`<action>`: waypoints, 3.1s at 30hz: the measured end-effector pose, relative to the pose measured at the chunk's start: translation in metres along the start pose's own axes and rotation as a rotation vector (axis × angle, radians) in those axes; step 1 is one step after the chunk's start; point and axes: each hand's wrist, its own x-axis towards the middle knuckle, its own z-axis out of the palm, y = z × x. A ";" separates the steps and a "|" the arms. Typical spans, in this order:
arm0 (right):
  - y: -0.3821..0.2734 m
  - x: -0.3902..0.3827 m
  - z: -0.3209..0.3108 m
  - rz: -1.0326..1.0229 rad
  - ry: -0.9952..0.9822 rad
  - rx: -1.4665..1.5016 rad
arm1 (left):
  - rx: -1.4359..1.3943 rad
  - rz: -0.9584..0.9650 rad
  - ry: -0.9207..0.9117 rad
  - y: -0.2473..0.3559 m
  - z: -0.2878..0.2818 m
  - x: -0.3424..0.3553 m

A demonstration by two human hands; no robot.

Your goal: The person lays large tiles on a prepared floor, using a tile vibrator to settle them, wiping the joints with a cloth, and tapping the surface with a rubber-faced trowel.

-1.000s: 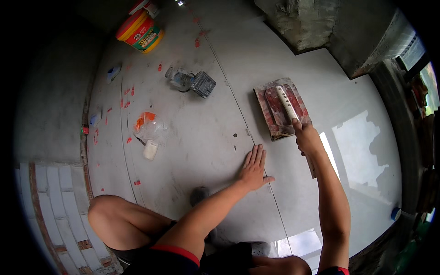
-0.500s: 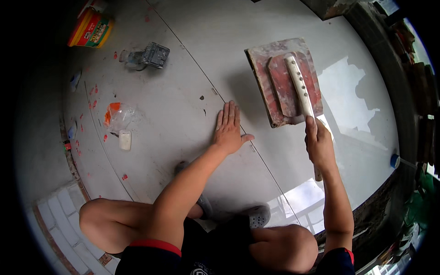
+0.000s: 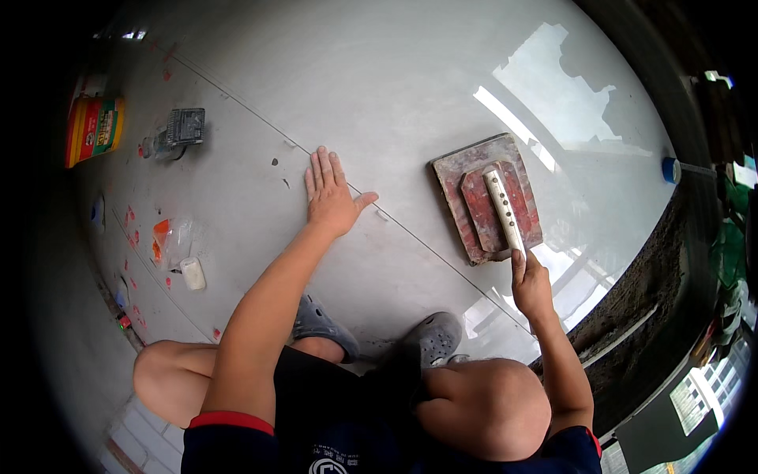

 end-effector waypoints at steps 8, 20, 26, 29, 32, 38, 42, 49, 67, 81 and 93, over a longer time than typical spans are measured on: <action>0.024 -0.004 0.007 0.251 -0.055 0.370 | 0.138 0.269 -0.156 0.069 -0.020 0.001; 0.074 -0.084 0.012 0.331 0.295 0.312 | -0.032 0.565 -0.076 0.145 0.021 -0.052; 0.037 -0.084 -0.032 0.463 0.072 0.726 | -0.003 0.539 -0.062 0.129 0.025 -0.050; 0.043 -0.108 -0.013 0.228 0.316 0.573 | -0.004 0.534 -0.044 0.127 0.020 -0.052; 0.075 -0.099 0.027 0.325 0.329 0.384 | -0.017 0.546 -0.044 0.140 0.017 -0.050; 0.060 -0.075 0.028 0.399 0.157 0.479 | 0.010 0.528 -0.067 0.154 0.016 -0.053; 0.052 -0.052 0.020 0.325 0.154 0.602 | 0.014 0.571 -0.053 0.165 0.032 -0.063; 0.028 -0.118 -0.013 0.169 0.457 0.688 | 0.024 0.630 0.015 0.150 0.035 -0.056; 0.090 -0.108 0.036 0.557 0.331 0.586 | 0.021 0.620 -0.009 0.164 0.042 -0.060; 0.082 -0.096 0.037 0.503 0.300 0.731 | 0.026 0.622 0.002 0.167 0.040 -0.060; 0.234 -0.161 0.081 0.972 0.941 0.457 | 0.015 0.665 0.018 0.157 0.039 -0.055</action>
